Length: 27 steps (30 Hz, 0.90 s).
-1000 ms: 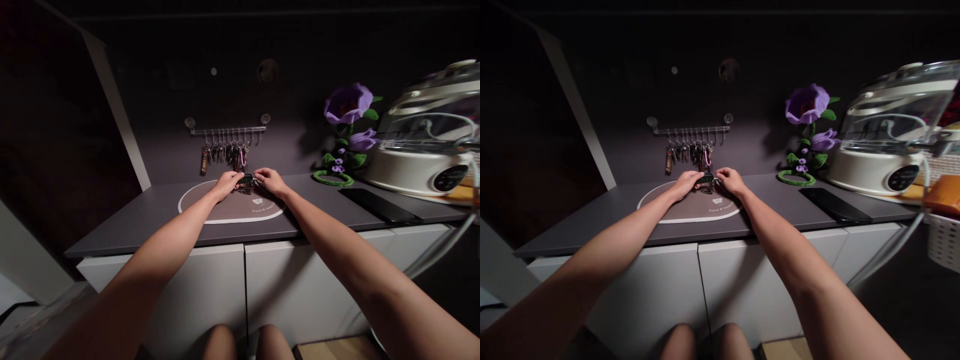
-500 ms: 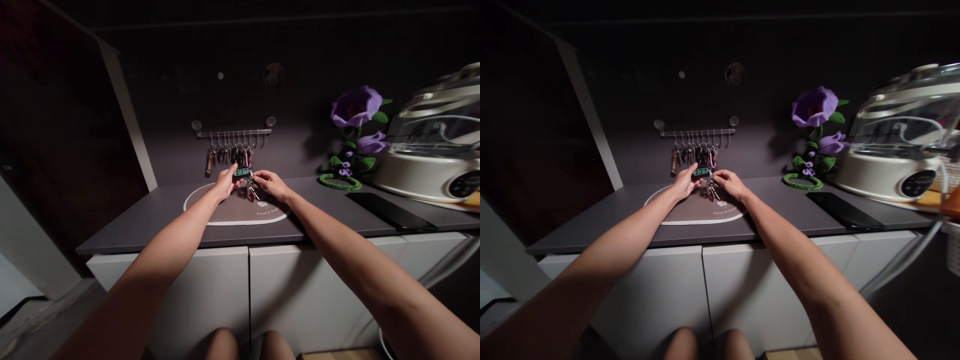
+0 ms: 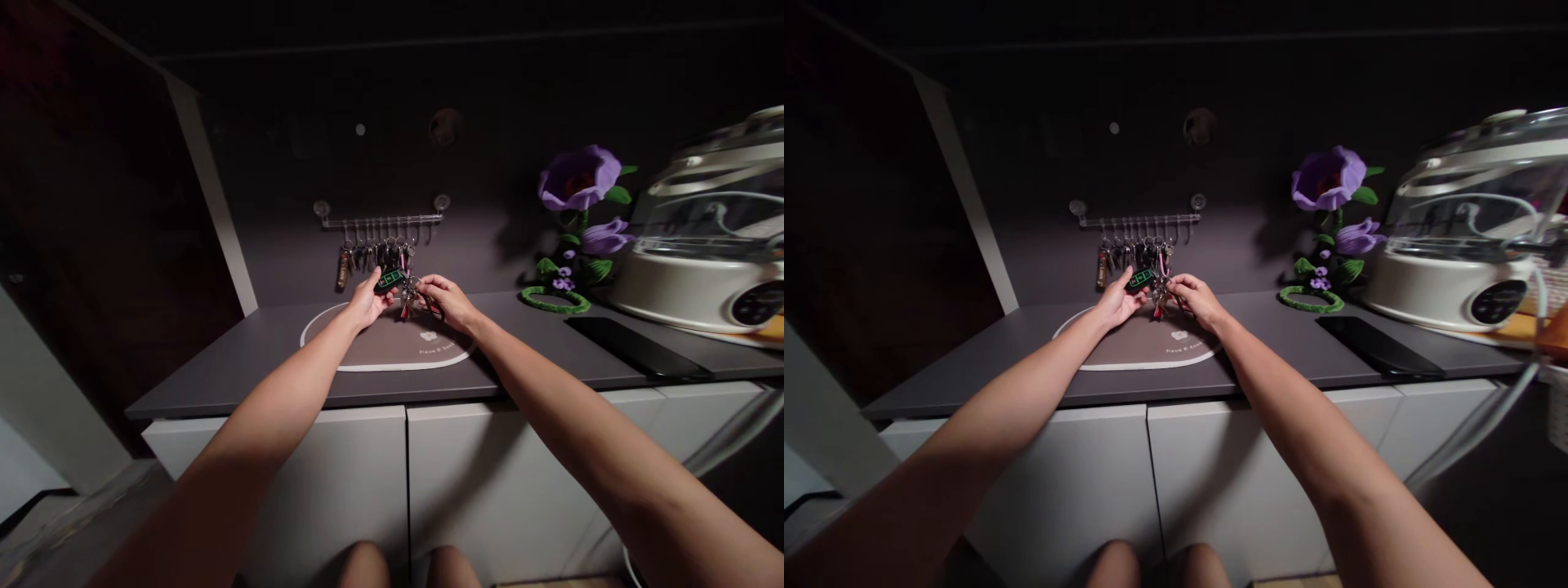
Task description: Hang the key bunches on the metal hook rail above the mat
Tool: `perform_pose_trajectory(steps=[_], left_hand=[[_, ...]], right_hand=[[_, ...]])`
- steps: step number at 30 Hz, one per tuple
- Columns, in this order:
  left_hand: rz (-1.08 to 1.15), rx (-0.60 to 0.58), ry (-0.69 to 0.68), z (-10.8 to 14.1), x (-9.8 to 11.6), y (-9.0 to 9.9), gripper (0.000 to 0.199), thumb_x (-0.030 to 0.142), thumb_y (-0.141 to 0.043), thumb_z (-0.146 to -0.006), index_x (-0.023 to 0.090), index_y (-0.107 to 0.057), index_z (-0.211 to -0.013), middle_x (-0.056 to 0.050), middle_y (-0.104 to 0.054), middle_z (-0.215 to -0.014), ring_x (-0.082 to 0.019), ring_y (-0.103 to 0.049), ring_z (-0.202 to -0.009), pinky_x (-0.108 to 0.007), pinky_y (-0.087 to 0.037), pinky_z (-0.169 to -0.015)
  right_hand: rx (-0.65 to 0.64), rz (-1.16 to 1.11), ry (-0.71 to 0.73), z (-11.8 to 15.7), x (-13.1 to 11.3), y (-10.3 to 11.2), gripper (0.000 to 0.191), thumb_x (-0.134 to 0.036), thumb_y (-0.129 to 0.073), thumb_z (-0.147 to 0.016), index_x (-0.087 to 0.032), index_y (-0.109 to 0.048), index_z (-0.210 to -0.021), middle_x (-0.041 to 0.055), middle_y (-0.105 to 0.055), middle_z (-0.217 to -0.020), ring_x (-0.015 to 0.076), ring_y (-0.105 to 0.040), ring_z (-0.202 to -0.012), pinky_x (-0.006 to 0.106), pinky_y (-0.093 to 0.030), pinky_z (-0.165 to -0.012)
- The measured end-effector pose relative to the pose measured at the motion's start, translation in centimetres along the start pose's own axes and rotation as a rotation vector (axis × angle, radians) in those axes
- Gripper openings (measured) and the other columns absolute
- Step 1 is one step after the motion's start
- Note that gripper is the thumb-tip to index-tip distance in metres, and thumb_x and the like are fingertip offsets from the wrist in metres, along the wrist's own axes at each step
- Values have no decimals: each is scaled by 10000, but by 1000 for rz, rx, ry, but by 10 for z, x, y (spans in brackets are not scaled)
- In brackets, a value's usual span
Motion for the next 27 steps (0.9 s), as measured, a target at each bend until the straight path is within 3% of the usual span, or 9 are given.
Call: perform_pose_trajectory(steps=[5, 12, 21, 27], left_hand=[[-44, -77, -5, 4, 0, -7, 315, 446, -504, -815, 145, -545, -902, -48, -614, -707, -86, -526, -578, -226, -438, -576], [-171, -156, -3, 5, -9, -13, 208, 322, -610, -764, 165, -558, -890, -13, -591, -806, -61, -508, -619, -204, -421, -603], [-484, -212, -84, 1, -21, -14, 322, 386, -614, -733, 168, -576, -967, -27, -600, -914, -68, -532, -689, -174, -383, -576], [-724, -257, -213, 4, -19, -23, 285, 277, -580, -757, 142, -589, -1009, -56, -642, -930, -120, -564, -810, -262, -428, -779]], right_hand=[[117, -20, 79, 2, -14, 10, 313, -424, -664, -620, -202, -548, -807, -37, -584, -708, 90, -516, -606, 233, -442, -589], [207, -61, 65, 5, -15, 20, 338, -446, -681, -611, -215, -575, -833, -42, -577, -667, 71, -450, -472, 218, -382, -447], [311, -60, 75, 4, -16, 32, 392, -424, -730, -533, -160, -650, -811, 32, -658, -737, 114, -552, -598, 231, -447, -531], [332, -41, 108, -2, -20, 38, 336, -396, -724, -524, -155, -669, -752, 36, -669, -731, 124, -567, -627, 254, -448, -601]])
Point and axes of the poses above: each hand's wrist, its own z-axis away from the middle knuckle, its own y-axis out of the back of the hand, x = y × z, the point moved 8 cm from there along -z, towards the middle knuckle
